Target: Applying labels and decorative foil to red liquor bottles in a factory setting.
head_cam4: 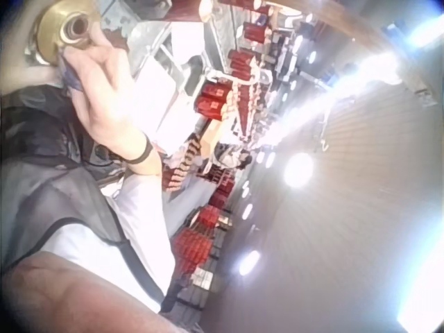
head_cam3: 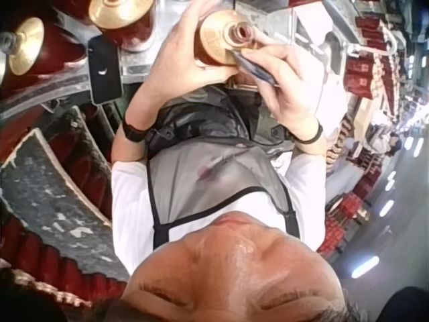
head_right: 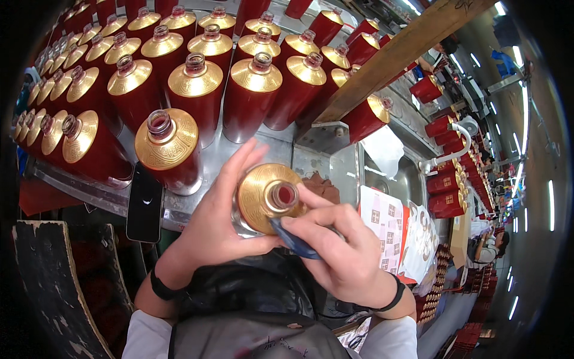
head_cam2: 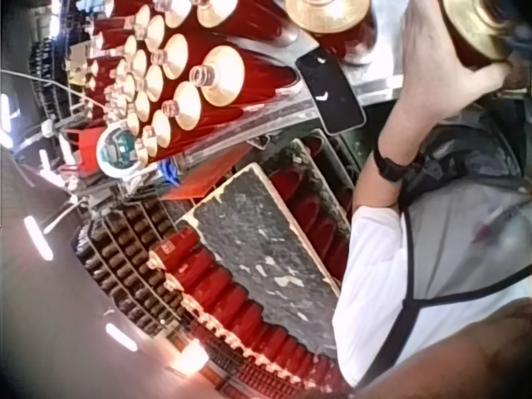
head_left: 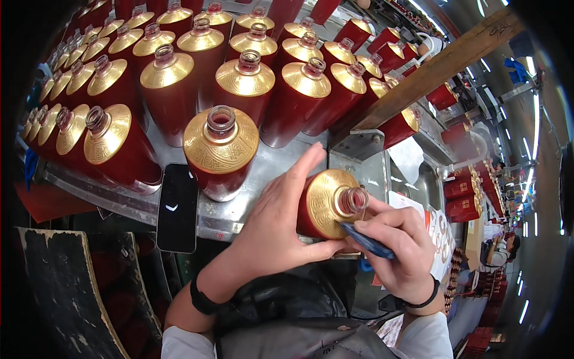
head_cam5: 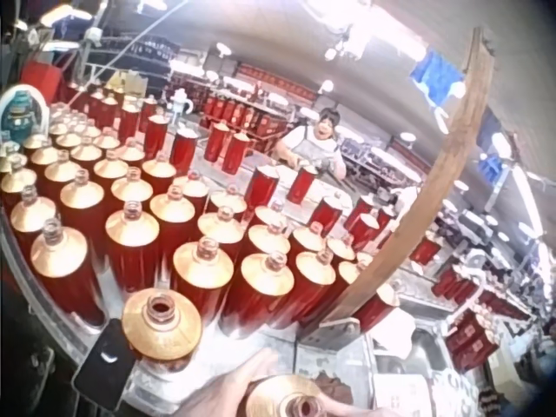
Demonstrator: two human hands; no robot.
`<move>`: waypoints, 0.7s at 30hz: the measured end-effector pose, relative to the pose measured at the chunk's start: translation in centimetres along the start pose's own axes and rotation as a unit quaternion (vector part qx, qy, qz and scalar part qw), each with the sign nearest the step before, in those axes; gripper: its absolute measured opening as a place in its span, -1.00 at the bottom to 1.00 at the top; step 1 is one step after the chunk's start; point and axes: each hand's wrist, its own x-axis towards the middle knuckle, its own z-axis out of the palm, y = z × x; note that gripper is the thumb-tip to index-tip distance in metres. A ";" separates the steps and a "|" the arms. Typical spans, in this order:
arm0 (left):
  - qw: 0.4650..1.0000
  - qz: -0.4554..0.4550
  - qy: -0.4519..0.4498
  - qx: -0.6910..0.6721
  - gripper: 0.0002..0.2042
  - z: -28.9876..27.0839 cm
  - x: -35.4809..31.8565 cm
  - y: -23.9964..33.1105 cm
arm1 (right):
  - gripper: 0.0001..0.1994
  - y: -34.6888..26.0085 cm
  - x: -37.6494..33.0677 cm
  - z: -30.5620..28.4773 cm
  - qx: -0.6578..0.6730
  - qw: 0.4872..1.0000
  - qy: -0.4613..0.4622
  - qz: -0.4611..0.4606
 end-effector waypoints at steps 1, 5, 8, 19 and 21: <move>0.999 0.018 -0.009 0.025 0.06 -0.4 0.3 0.1 | -0.65 0.2 0.2 0.5 -0.010 1.000 0.007 -0.020; 0.993 0.049 0.003 0.107 -0.02 0.0 0.8 -0.6 | -0.70 -0.7 0.1 0.4 -0.011 0.998 -0.059 -0.024; 0.991 0.046 0.069 0.104 -0.09 1.0 0.4 -1.4 | -0.71 -0.5 0.7 -0.4 -0.004 0.992 -0.119 -0.043; 0.994 0.041 0.096 0.016 -0.07 2.0 0.2 -1.5 | -0.69 -0.9 1.1 -0.6 0.004 0.993 -0.117 -0.023; 0.993 0.045 0.109 0.022 -0.08 2.1 0.0 -1.7 | -0.71 -0.9 0.8 0.0 -0.001 0.999 -0.047 0.020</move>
